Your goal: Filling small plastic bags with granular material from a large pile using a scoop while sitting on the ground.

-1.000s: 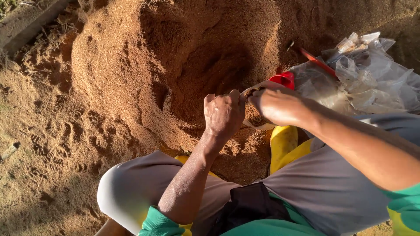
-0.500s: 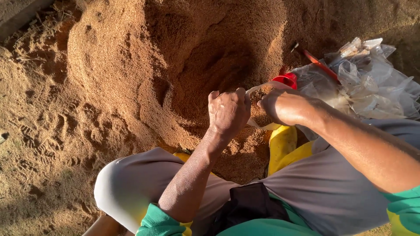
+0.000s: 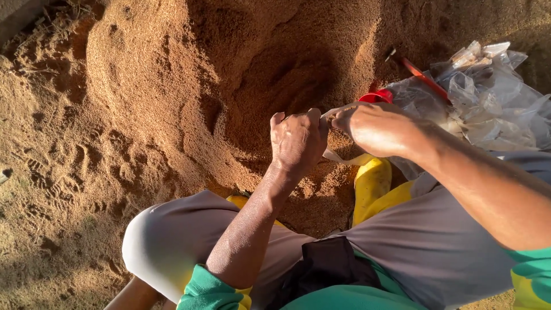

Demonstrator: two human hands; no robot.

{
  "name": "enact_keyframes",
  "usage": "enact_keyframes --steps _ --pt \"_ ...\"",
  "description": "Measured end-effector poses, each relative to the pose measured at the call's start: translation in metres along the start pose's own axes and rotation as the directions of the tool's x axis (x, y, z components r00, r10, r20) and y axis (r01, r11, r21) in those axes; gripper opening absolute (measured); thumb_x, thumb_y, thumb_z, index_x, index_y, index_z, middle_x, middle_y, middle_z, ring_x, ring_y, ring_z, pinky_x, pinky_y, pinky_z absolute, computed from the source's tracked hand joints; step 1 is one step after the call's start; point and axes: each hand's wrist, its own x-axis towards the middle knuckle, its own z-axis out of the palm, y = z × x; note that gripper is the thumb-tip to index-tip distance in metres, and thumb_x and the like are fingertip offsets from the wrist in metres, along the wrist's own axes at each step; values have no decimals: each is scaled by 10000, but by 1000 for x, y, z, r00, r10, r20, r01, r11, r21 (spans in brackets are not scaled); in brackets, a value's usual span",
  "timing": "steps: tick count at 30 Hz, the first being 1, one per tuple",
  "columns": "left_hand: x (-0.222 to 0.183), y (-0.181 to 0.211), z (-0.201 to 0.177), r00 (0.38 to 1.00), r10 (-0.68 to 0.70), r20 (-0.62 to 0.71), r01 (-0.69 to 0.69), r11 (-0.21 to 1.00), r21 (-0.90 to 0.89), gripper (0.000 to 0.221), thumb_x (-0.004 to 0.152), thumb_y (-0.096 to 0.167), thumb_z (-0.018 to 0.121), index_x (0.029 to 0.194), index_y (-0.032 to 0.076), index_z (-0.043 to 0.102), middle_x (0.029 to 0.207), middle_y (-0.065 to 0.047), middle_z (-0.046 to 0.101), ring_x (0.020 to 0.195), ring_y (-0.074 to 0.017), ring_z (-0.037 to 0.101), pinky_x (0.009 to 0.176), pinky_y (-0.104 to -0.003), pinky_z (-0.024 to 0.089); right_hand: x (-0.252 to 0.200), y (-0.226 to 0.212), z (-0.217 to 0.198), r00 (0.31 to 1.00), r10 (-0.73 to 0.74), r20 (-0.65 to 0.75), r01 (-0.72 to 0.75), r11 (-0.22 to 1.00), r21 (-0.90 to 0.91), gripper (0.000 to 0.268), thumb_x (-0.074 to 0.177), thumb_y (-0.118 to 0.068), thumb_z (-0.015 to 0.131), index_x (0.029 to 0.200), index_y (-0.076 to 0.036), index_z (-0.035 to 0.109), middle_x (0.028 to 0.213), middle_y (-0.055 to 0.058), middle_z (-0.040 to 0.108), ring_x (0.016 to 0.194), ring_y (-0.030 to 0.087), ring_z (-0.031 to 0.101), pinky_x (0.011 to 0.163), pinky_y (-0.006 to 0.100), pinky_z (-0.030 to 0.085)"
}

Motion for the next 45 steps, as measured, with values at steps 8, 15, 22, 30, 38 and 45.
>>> enact_keyframes --steps 8,15,22,30,38,45 --pt "3 6 -5 1000 -10 10 10 1000 -23 244 984 205 585 778 145 702 492 23 626 362 -145 548 983 -578 450 3 -4 17 958 209 196 -205 978 -42 264 993 -35 508 1196 -60 675 991 156 715 884 253 760 955 389 603" --pt "0 8 -4 999 41 18 -41 999 -10 246 998 300 647 832 135 720 547 16 671 418 -126 591 985 -594 448 -1 -27 -21 995 96 10 -97 995 33 346 936 92 521 1207 -35 695 1043 162 724 934 244 769 902 381 628" --pt "-2 -20 51 997 -60 -39 63 995 74 230 909 466 570 778 285 629 481 98 578 465 -101 633 1030 -593 419 -23 -21 -52 986 130 106 -142 983 115 153 995 -82 486 987 -97 637 782 -27 602 609 86 617 738 250 492" --pt "-16 1 -2 990 36 139 -30 999 -44 623 960 499 599 435 218 417 364 78 373 268 -83 248 277 -294 172 -31 17 -45 887 434 -158 -432 900 53 262 956 -262 693 1078 -55 589 810 80 617 554 184 606 662 403 644" --pt "-14 -9 4 995 -7 -96 22 987 158 254 972 185 598 737 225 686 486 86 527 386 -85 434 873 -514 503 -48 20 -28 901 368 228 -370 928 -35 337 835 -59 499 512 -156 515 439 6 421 336 76 319 322 267 262" --pt "0 -1 7 997 -47 -68 50 998 41 136 1013 195 599 947 131 699 736 28 743 557 -130 645 915 -507 466 -61 -18 -74 913 398 -91 -371 902 219 315 1007 -240 627 715 -129 665 603 58 703 423 135 659 385 290 593"
